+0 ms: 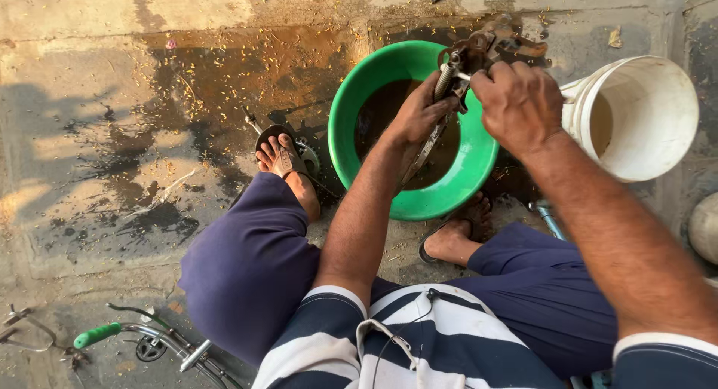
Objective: The person scrubs a metal bicycle part with a toothbrush in a green basin filled with liquid. They repeatedly dip the part and brush it, then rinse it in a white bucket.
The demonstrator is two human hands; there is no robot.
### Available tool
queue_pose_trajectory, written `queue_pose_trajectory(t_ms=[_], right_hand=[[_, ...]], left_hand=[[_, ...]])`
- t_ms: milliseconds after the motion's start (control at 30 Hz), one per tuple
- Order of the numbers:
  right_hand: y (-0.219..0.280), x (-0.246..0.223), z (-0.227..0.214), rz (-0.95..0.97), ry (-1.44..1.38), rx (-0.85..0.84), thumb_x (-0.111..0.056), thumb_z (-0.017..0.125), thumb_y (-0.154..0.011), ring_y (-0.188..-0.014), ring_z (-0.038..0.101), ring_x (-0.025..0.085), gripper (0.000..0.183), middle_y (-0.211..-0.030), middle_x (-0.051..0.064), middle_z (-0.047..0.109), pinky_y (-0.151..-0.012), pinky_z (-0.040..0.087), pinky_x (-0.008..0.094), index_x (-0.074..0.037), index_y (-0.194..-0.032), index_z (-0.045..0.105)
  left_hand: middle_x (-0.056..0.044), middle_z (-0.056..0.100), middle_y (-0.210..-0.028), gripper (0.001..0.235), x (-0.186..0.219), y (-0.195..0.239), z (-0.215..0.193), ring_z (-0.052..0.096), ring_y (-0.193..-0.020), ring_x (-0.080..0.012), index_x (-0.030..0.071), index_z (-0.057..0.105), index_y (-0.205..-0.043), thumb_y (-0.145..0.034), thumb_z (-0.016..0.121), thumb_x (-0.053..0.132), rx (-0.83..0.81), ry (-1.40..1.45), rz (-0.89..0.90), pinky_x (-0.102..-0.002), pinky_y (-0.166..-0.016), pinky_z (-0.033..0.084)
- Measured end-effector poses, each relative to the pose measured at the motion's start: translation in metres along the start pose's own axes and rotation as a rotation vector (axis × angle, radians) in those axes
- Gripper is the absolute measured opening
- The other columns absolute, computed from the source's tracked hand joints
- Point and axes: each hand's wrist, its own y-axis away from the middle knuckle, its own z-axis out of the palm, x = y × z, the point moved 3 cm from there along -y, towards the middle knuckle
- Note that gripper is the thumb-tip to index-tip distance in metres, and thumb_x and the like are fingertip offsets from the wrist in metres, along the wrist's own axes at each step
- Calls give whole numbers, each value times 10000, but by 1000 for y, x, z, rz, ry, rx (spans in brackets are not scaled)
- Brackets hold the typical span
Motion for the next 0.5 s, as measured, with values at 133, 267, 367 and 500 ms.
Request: queue_pose_trajectory(t_ms=[133, 267, 367, 500], right_hand=[[4, 14, -4, -81, 152, -68, 1, 628, -1040, -662, 626, 169, 230, -757, 89, 633, -467, 462, 305, -81, -837, 698], [-5, 8, -13, -102, 149, -22, -86, 680, -850, -710, 670, 224, 41, -776, 86, 611, -511, 515, 355, -116, -833, 702], [-2, 3, -20, -57, 148, -40, -64, 664, -863, -749, 704, 226, 55, -971, 113, 665, -504, 517, 353, -99, -822, 677], [-4, -3, -28, -50, 31, -19, -136, 647, -914, -768, 688, 302, 187, -919, 153, 648, -663, 570, 422, -53, -1064, 720]], left_hand=[[-75, 702, -1099, 458, -1, 2, 9, 670, -996, -174, 35, 502, -1404, -987, 678, 98, -24, 72, 27, -320, -835, 542], [-79, 677, -1143, 462, -3, -1, 7, 643, -1035, -173, 26, 486, -1430, -1009, 669, 76, -14, 194, 93, -323, -922, 535], [-104, 699, -1065, 449, -14, 1, 11, 624, -996, -184, 20, 509, -1425, -1012, 677, 75, -44, 56, 31, -332, -872, 510], [-61, 694, -1136, 464, -11, -5, 5, 637, -1041, -176, 15, 556, -1367, -927, 700, 35, 87, 192, 105, -338, -928, 536]])
